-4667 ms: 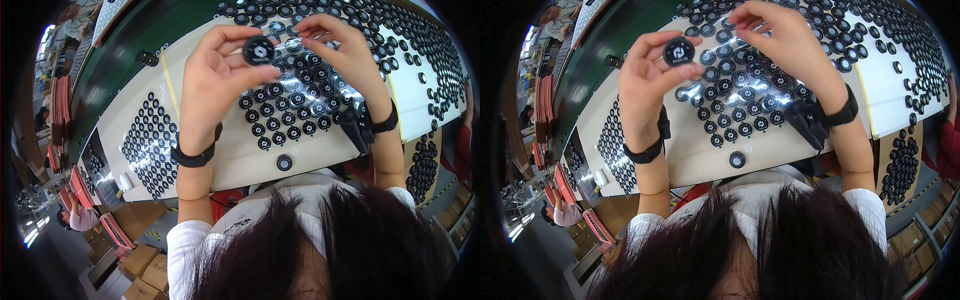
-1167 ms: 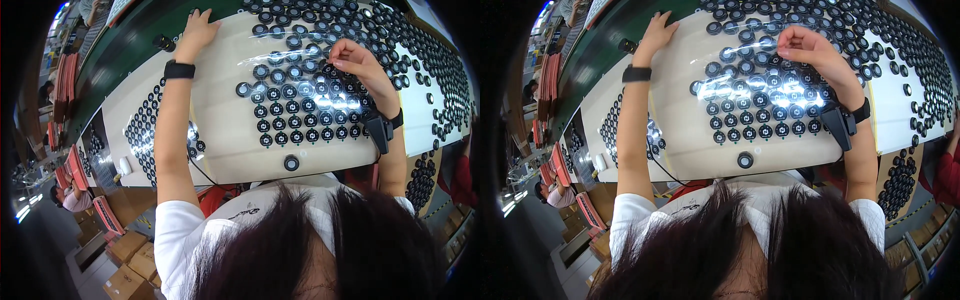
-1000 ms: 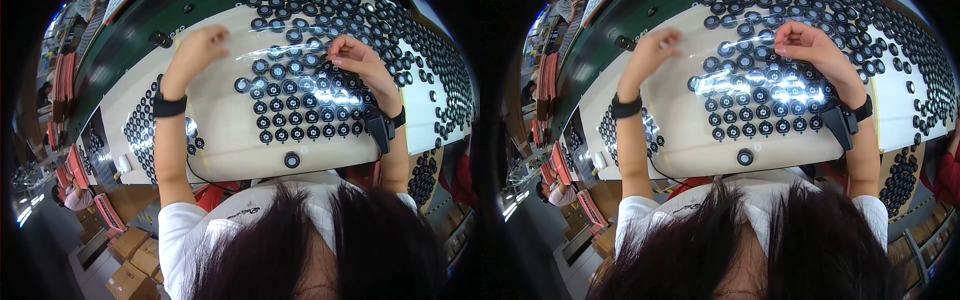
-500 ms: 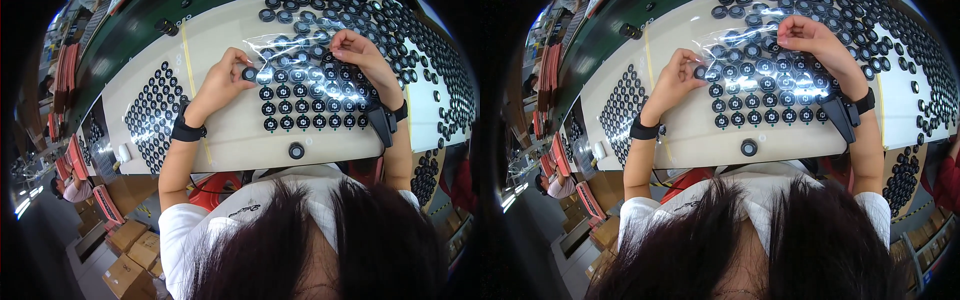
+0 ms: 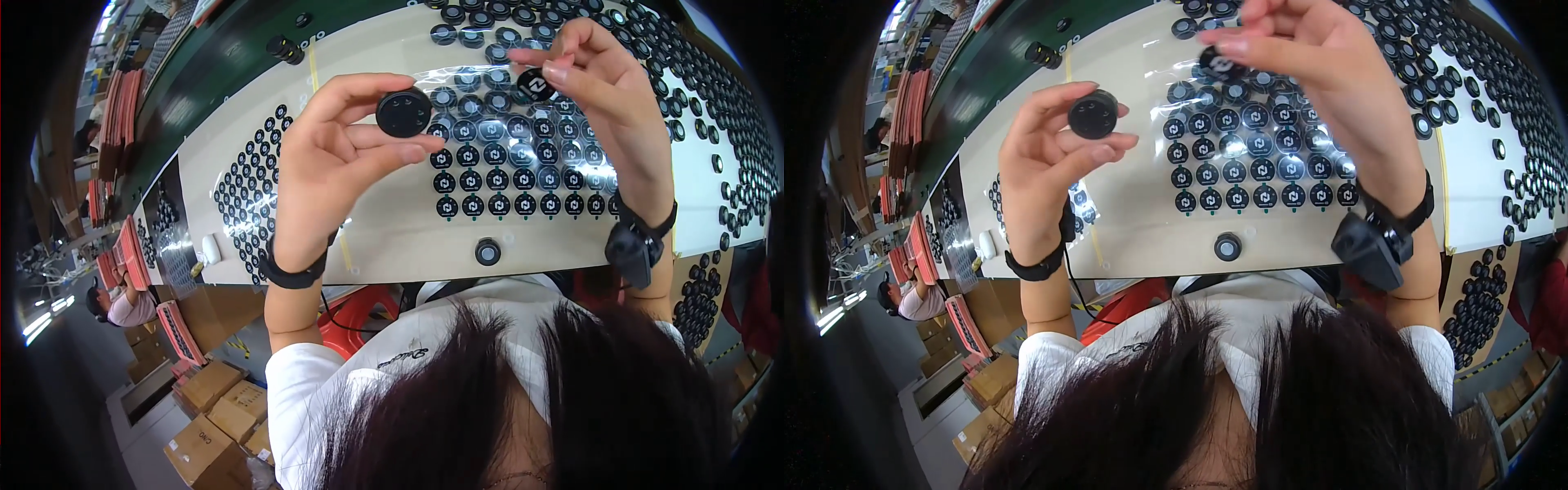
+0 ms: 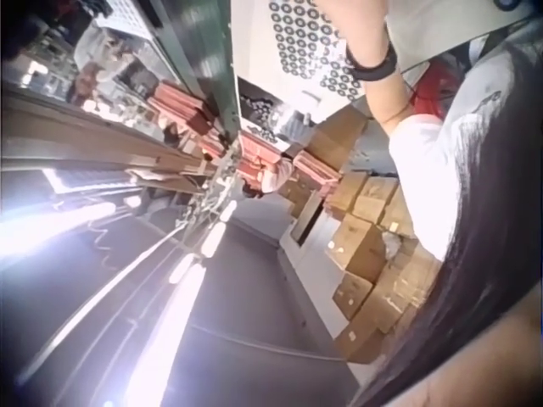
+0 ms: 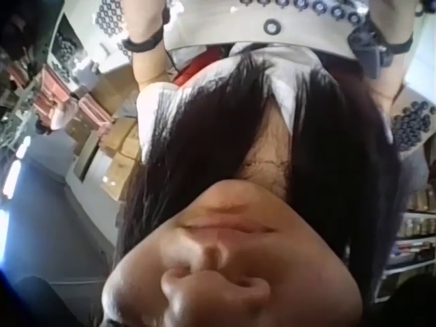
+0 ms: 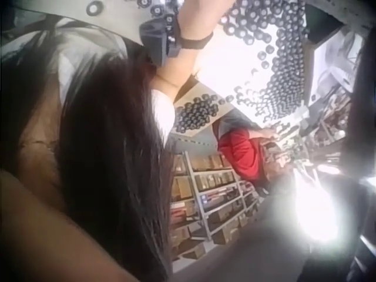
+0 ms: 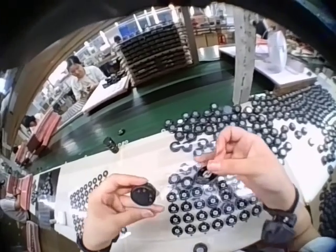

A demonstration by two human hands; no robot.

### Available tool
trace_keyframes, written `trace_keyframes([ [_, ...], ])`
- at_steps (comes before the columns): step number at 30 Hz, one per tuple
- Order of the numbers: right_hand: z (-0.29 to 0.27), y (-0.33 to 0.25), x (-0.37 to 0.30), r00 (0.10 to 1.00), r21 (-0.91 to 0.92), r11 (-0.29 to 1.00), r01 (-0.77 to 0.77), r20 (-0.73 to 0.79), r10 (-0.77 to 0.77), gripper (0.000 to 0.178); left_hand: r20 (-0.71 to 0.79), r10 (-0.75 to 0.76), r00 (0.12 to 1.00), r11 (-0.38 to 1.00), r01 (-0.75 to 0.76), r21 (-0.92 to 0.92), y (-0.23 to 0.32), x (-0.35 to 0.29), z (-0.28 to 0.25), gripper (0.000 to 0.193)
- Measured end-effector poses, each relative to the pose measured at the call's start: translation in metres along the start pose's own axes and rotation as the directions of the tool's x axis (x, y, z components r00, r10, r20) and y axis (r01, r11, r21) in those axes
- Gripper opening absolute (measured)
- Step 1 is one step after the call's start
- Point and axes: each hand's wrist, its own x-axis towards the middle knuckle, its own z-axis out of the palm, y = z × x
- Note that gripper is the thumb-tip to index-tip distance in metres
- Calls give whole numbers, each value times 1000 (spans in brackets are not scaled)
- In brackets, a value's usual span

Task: The person peels a sticker from a plastic sheet and presses it onto the back of a small black device. After repeating this for several devices, the person sets the sheet aside and gathers the finished components into a pile.

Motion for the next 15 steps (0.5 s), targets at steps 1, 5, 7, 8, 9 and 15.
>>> trace_keyframes([
  [1, 8, -3, 0, 1000, 1, 1000, 0, 2, 0, 10, 5, 62, 998, 998, -62, 19, 0, -1, 5, 31],
  [5, 24, 4, 23, 912, 212, 924, 319, 199, -360, 22, -3, 195, 981, 977, -194, 89, 5, -4, 28, 34],
  [7, 19, 22, 44, 472, 455, 592, 665, 358, -806, 32, -3, 227, 974, 968, -226, 107, 7, -2, 36, 35],
  [8, 28, 11, 39, 469, 464, 590, 661, 359, -807, 32, -19, 256, 967, 959, -251, 130, 8, -3, 35, 35],
  [9, 36, -2, 25, 787, 438, 799, 412, 271, -554, 31, -34, 284, 958, 949, -276, 152, 9, -3, 34, 35],
  [15, 49, -38, 0, 954, 456, 840, -293, 83, 288, 31, 24, 331, 943, 910, -326, 255, 9, -3, 33, 35],
])
